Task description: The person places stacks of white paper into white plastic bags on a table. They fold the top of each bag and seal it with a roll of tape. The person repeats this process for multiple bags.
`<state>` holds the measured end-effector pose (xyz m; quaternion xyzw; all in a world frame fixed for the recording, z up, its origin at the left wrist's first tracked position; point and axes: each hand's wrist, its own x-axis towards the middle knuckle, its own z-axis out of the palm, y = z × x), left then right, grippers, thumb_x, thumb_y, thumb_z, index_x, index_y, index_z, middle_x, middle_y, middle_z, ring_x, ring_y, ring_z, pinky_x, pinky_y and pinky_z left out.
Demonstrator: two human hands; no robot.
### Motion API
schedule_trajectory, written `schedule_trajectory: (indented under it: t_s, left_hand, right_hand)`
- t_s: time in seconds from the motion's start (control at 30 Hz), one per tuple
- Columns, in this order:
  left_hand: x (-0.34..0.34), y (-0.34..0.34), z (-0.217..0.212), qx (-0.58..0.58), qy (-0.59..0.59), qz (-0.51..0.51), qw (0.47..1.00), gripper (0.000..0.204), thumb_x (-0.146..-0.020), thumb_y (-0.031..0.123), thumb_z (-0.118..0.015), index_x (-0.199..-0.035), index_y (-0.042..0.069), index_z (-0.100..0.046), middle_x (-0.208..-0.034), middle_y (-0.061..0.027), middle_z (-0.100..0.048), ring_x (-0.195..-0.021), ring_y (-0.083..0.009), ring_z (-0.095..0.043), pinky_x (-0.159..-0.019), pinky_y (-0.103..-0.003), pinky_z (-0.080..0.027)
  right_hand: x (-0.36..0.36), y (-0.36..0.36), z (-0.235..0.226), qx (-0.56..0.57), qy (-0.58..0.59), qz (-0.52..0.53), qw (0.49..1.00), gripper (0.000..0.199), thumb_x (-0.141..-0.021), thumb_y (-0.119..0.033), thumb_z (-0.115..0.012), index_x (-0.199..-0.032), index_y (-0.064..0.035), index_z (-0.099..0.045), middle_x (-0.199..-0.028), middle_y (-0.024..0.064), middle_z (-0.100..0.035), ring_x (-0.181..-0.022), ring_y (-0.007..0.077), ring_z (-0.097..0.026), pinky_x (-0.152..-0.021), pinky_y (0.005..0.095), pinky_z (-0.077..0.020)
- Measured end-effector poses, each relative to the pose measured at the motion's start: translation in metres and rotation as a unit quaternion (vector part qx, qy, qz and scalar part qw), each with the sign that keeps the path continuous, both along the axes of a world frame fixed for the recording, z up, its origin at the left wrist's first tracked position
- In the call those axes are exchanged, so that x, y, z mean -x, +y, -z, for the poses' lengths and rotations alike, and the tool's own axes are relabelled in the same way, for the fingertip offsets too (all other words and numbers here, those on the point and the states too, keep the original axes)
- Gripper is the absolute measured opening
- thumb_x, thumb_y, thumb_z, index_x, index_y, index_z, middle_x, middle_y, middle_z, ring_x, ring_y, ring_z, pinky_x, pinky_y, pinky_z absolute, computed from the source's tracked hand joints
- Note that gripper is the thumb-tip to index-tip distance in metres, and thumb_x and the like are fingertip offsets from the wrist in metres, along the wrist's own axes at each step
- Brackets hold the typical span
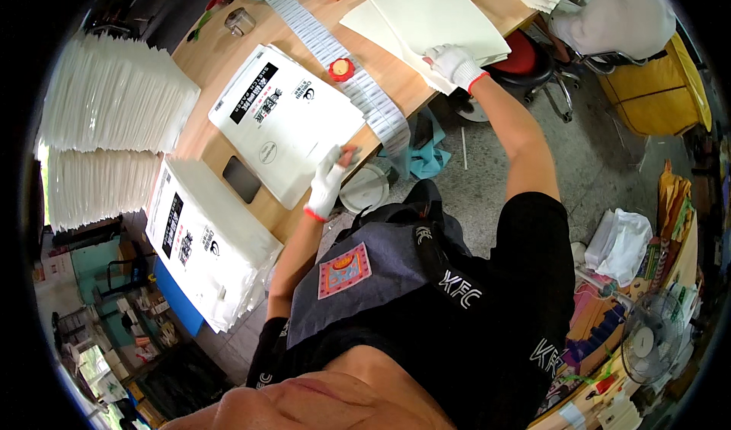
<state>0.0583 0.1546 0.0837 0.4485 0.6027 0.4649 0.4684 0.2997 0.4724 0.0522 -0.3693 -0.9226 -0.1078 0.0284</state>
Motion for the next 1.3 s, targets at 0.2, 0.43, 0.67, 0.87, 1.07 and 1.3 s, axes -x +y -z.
schedule_trajectory:
  t_s: [0.2, 0.43, 0.67, 0.87, 1.07, 1.3]
  left_hand:
    - [-0.026, 0.098, 0.036, 0.229, -0.470, 0.039, 0.851, 0.047, -0.093, 0.037, -0.050, -0.120, -0.001, -0.049, -0.108, -0.0153, -0.061, -0.090, -0.0221, -0.058, -0.075, -0.035, -0.051]
    - [-0.022, 0.074, -0.004, 0.192, -0.229, -0.032, 0.954, 0.030, -0.086, 0.014, -0.055, -0.109, -0.003, -0.055, -0.097, -0.0126, -0.062, -0.079, -0.0216, -0.063, -0.069, -0.033, -0.053]
    - [-0.030, 0.078, -0.028, 0.151, 0.193, 0.041, 0.969, 0.061, -0.080, 0.020, -0.060, -0.131, -0.005, -0.037, -0.104, -0.0166, -0.063, -0.086, -0.0262, -0.064, -0.074, -0.032, -0.052]
    - [-0.109, 0.056, 0.008, 0.062, 0.570, 0.113, 0.812, 0.087, -0.076, 0.035, -0.066, -0.143, 0.002, -0.021, -0.147, -0.0255, -0.022, -0.127, -0.0390, -0.041, -0.105, -0.038, -0.035]
    - [0.008, 0.049, 0.001, -0.036, 0.320, 0.053, 0.945, 0.049, -0.077, 0.029, -0.067, -0.118, 0.006, -0.055, -0.121, -0.0160, -0.054, -0.114, -0.0339, -0.050, -0.096, -0.044, -0.040]
    - [0.119, 0.045, 0.073, -0.015, 0.505, -0.120, 0.855, 0.014, -0.081, 0.022, -0.060, -0.087, 0.013, -0.067, -0.092, -0.0102, -0.064, -0.088, -0.0296, -0.059, -0.078, -0.041, -0.046]
  right_hand:
    - [0.010, -0.109, -0.072, 0.019, 0.053, -0.133, 0.989, 0.024, -0.089, -0.033, -0.049, -0.093, -0.0136, -0.061, -0.085, 0.0059, -0.064, -0.075, 0.0258, -0.063, -0.069, 0.0399, -0.0508]
    - [-0.013, -0.201, -0.088, 0.346, 0.565, -0.026, 0.748, 0.029, -0.086, -0.011, -0.056, -0.114, -0.0077, -0.052, -0.111, 0.0171, -0.053, -0.111, 0.0323, -0.056, -0.092, 0.0437, -0.0497]
    - [-0.029, -0.160, 0.022, 0.624, 0.623, 0.094, 0.462, 0.052, -0.085, -0.023, -0.063, -0.131, -0.0032, -0.047, -0.130, 0.0163, -0.051, -0.119, 0.0236, -0.051, -0.095, 0.0332, -0.0424]
    - [0.030, -0.191, 0.012, 0.383, 0.478, 0.208, 0.763, 0.045, -0.083, -0.031, -0.065, -0.121, -0.0080, -0.057, -0.109, 0.0210, -0.060, -0.101, 0.0276, -0.060, -0.085, 0.0328, -0.0460]
    - [-0.006, -0.180, 0.021, 0.491, 0.536, 0.176, 0.664, 0.030, -0.089, -0.030, -0.062, -0.086, -0.0006, -0.061, -0.071, -0.0020, -0.054, -0.066, 0.0078, -0.048, -0.061, 0.0240, -0.0408]
    - [0.026, -0.189, -0.073, 0.375, 0.361, -0.026, 0.853, 0.034, -0.088, -0.038, -0.057, -0.089, -0.0034, -0.062, -0.080, 0.0122, -0.062, -0.069, 0.0238, -0.062, -0.059, 0.0356, -0.0469]
